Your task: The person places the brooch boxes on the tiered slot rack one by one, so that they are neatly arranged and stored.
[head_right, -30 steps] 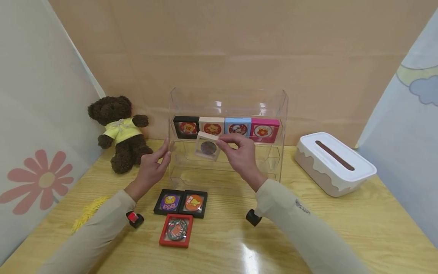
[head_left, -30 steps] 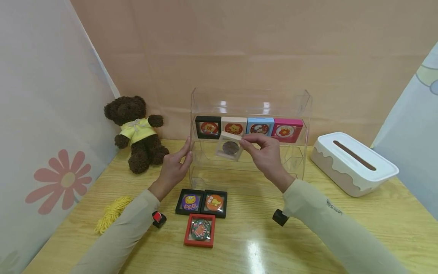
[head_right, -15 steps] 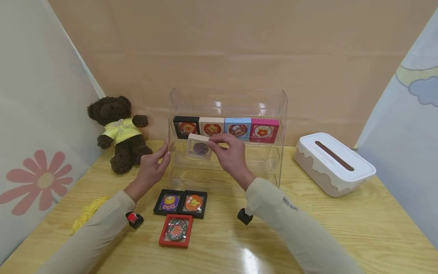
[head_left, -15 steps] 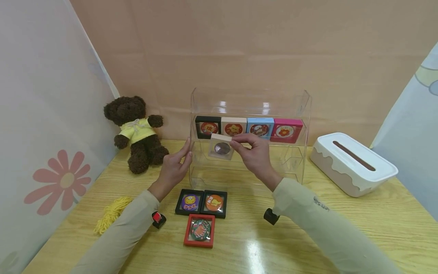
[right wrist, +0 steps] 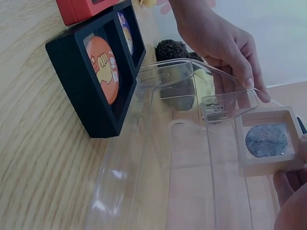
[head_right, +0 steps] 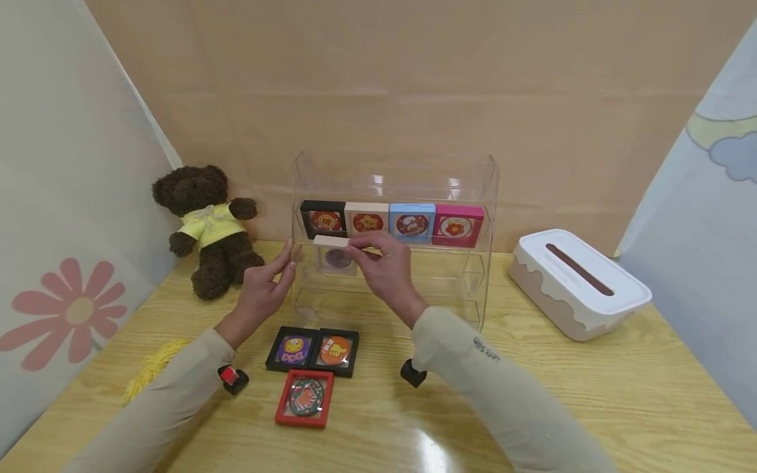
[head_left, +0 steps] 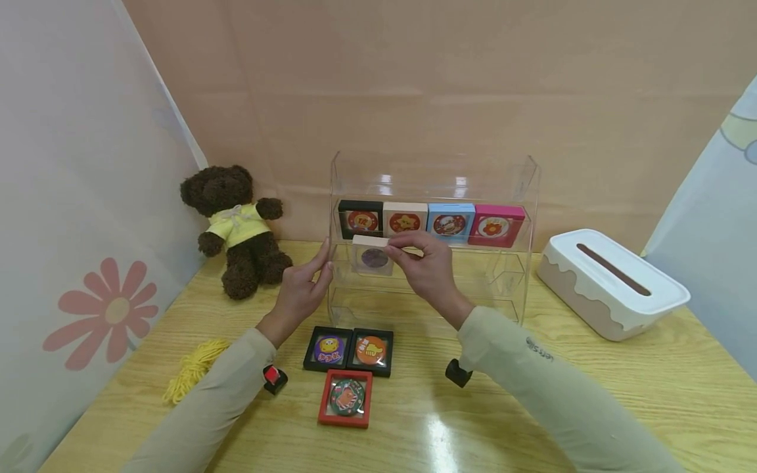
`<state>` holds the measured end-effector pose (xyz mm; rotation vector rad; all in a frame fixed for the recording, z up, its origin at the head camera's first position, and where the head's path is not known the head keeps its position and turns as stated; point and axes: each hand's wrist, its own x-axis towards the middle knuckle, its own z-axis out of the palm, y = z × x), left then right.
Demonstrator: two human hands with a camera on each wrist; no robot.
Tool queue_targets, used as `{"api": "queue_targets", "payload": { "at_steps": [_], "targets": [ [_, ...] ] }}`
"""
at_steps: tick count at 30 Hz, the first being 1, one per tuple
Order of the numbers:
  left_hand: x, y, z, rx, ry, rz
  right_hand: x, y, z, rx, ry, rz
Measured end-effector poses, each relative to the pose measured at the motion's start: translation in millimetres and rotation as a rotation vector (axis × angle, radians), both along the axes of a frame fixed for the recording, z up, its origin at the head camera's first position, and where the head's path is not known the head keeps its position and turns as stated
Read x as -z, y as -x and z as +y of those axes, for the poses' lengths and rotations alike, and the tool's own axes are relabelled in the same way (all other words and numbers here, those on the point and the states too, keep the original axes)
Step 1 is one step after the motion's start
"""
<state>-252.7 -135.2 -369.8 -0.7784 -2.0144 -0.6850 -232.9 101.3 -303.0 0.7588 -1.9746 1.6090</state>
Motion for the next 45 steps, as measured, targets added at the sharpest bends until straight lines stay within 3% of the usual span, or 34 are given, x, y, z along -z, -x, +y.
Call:
{"api": "queue_targets", "payload": {
  "at_steps": [5,11,18,33,45],
  "targets": [
    [0.2,-0.5,0,0.000,-0.004,-0.002,-1.0,-2.8,-5,-0.041,0.006,-0.032],
    [1.2,0.3,1,0.006,-0.009,-0.006,0.1,-4.8,-10,-0.027,-0.037,-0.084],
    [1.7,2.1,2,0.027,-0.014,0.006,29.8,22.5,-9,-0.039,-0.046,-0.086],
    [5.9,0.8,0,0.032,-0.044,-0.009,36.5,22.2,-18,-0.031,-0.095,-0.053],
    [1.7,0.5,0,0.033,-0.033,0.004,35.4,20.2,-20,-0.029,-0.109,-0.047]
  ]
}}
